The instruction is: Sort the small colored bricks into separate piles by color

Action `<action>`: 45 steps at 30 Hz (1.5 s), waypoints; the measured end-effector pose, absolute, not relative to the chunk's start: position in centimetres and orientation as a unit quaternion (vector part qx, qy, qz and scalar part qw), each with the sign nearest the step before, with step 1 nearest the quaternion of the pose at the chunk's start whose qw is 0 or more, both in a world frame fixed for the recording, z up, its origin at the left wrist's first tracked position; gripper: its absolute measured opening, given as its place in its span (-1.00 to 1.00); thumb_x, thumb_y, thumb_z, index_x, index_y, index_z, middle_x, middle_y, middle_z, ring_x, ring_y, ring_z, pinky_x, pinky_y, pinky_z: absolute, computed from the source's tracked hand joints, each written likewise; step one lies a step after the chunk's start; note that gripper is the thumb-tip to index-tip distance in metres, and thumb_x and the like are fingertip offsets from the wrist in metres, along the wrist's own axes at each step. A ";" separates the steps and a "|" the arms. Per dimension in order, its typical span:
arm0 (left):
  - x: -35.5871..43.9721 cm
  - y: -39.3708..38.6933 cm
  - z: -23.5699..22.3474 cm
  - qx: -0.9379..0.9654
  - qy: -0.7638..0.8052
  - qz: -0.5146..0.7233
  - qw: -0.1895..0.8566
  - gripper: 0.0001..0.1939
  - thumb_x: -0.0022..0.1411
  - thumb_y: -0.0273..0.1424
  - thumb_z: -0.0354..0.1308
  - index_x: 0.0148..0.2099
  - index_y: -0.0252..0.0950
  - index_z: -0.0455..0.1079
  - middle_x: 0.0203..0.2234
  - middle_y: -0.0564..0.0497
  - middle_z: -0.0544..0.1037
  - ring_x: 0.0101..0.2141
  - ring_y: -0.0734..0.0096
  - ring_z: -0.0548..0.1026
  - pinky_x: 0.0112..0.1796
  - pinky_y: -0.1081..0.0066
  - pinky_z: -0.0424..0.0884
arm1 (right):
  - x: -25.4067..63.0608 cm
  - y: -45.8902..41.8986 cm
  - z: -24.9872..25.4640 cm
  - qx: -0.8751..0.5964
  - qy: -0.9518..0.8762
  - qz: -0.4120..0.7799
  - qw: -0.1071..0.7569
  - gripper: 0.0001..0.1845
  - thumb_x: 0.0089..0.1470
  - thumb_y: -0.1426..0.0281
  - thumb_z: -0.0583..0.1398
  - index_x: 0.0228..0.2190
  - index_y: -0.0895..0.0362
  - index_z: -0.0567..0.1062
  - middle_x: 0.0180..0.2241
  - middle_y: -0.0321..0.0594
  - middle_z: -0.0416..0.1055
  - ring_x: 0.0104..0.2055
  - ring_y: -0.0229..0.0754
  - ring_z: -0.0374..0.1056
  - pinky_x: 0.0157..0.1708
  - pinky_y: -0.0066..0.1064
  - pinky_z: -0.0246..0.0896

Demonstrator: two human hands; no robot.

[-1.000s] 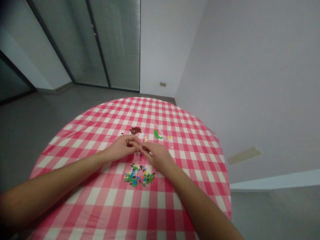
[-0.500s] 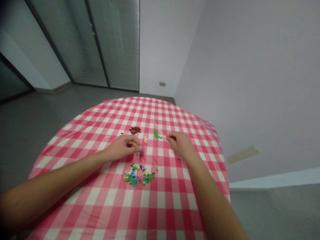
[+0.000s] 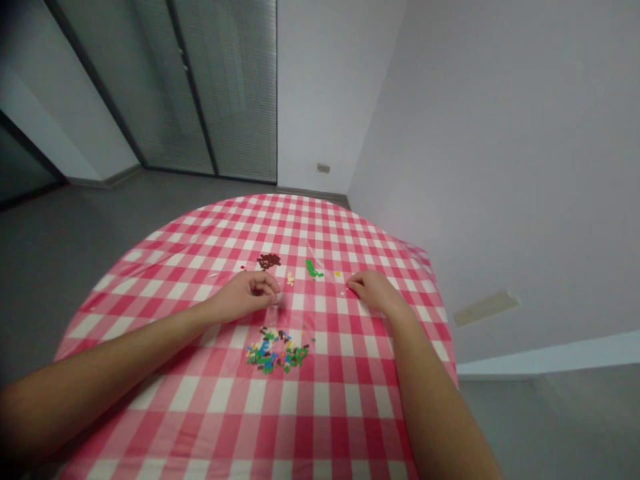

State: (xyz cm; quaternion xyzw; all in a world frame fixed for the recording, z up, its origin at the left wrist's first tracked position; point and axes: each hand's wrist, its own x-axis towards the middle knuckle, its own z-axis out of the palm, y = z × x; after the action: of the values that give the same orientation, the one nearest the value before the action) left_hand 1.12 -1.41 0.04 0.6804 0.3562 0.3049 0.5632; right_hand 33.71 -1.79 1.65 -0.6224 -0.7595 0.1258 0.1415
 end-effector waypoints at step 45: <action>0.4 -1.6 1.5 0.750 0.292 0.239 0.542 -0.90 0.16 -0.47 0.14 -0.25 -0.29 0.45 -0.32 -0.02 0.61 -0.31 0.38 0.54 -0.23 0.36 0.41 | 25.7 -4.5 3.3 -0.528 -0.805 0.166 0.215 -0.89 0.04 0.47 0.25 -0.38 0.10 0.61 -0.35 -0.19 0.59 -0.35 -0.17 0.45 -0.34 -0.39 0.27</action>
State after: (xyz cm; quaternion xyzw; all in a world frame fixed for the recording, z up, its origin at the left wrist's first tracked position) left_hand 0.42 -1.57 1.53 0.7505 0.2920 0.2394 0.5425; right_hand 25.67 -4.51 3.29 -0.5277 -0.8049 0.1657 0.2149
